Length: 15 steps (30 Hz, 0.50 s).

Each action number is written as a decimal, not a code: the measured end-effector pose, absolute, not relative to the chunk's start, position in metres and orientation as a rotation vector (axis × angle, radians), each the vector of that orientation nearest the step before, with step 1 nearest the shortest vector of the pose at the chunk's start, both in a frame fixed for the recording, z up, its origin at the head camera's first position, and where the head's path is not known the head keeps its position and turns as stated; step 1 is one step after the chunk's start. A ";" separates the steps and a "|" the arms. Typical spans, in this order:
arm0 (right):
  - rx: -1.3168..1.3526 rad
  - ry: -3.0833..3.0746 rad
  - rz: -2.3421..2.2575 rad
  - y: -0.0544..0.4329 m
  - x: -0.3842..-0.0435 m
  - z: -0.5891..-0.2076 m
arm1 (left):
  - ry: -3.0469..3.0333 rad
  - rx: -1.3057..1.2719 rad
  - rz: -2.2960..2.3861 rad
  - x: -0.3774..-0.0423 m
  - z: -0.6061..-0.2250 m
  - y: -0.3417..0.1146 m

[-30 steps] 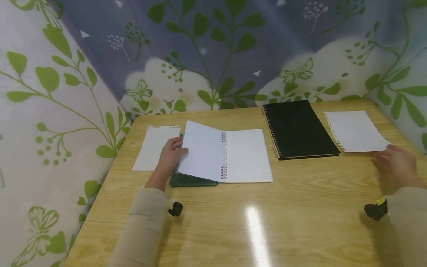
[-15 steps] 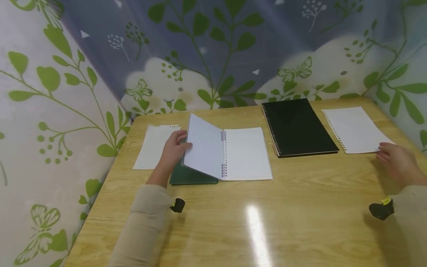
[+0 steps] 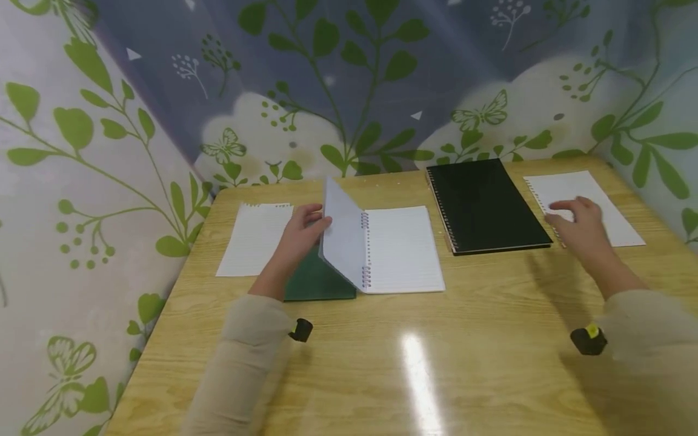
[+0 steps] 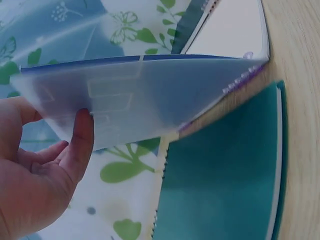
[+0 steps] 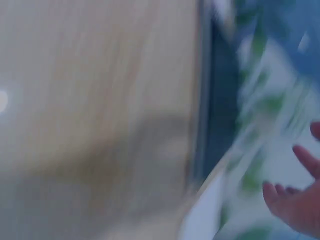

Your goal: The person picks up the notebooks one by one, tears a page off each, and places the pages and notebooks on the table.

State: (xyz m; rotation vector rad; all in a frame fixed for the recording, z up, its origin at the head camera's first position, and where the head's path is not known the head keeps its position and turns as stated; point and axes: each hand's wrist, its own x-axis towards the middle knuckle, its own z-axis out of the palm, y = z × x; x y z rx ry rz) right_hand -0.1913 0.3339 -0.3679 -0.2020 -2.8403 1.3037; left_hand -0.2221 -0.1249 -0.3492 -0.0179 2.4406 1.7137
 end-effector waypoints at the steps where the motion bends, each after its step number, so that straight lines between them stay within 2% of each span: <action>1: -0.074 -2.842 1.323 0.317 -0.192 -0.362 | 2.432 -0.006 1.715 -0.222 -0.348 -0.121; 5: 0.404 -2.902 1.296 0.254 -0.187 -0.341 | 2.415 0.031 1.701 -0.223 -0.343 -0.107; 8: 0.637 -2.983 1.183 0.210 -0.179 -0.332 | 2.409 0.068 1.665 -0.224 -0.338 -0.098; 15: 0.842 -3.018 1.380 0.137 -0.178 -0.333 | 2.388 0.165 1.566 -0.222 -0.331 -0.081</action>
